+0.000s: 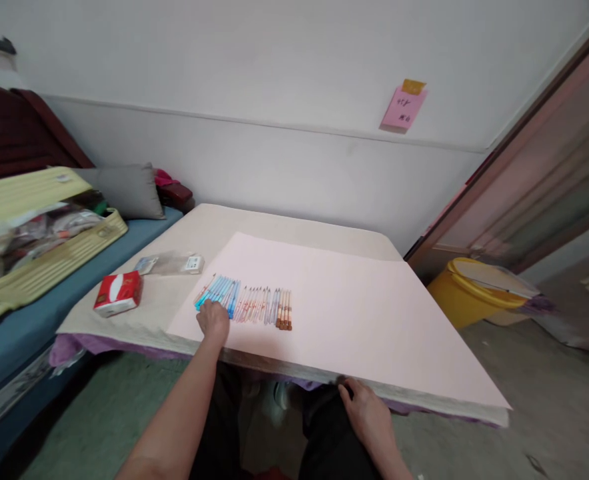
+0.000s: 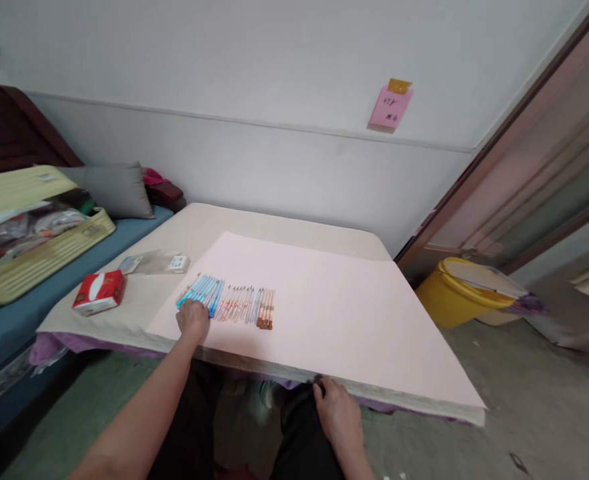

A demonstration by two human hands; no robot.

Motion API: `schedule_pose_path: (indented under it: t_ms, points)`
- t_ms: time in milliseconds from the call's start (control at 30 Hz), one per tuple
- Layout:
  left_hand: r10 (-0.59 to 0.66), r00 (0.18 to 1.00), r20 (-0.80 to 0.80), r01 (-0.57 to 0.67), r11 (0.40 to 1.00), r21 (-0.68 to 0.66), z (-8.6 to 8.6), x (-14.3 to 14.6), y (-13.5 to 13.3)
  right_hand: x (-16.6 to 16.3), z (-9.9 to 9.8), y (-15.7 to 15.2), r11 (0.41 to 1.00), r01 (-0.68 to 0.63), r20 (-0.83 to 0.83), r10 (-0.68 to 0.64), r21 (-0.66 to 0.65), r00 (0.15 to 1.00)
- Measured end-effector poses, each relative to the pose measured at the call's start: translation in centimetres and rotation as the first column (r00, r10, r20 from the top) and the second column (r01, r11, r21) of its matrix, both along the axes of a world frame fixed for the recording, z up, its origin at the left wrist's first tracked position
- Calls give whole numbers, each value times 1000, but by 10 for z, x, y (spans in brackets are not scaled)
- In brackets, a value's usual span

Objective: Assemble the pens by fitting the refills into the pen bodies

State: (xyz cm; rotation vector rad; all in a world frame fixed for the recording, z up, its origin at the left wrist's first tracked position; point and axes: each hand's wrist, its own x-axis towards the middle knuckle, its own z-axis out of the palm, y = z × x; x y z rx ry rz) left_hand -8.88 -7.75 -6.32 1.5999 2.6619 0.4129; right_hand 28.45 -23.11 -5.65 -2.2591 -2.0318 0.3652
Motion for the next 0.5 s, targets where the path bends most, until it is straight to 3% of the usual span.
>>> schedule_pose_path:
  t_ms: [300, 500]
  points:
    - [59, 997, 47, -64, 994, 92, 12, -2, -2, -1, 2, 0, 1000, 13, -22, -14, -6, 1000]
    - [-65, 996, 64, 55, 987, 152, 12, 18, -7, -3, 7, 0, 999, 25, -21, -25, -29, 999]
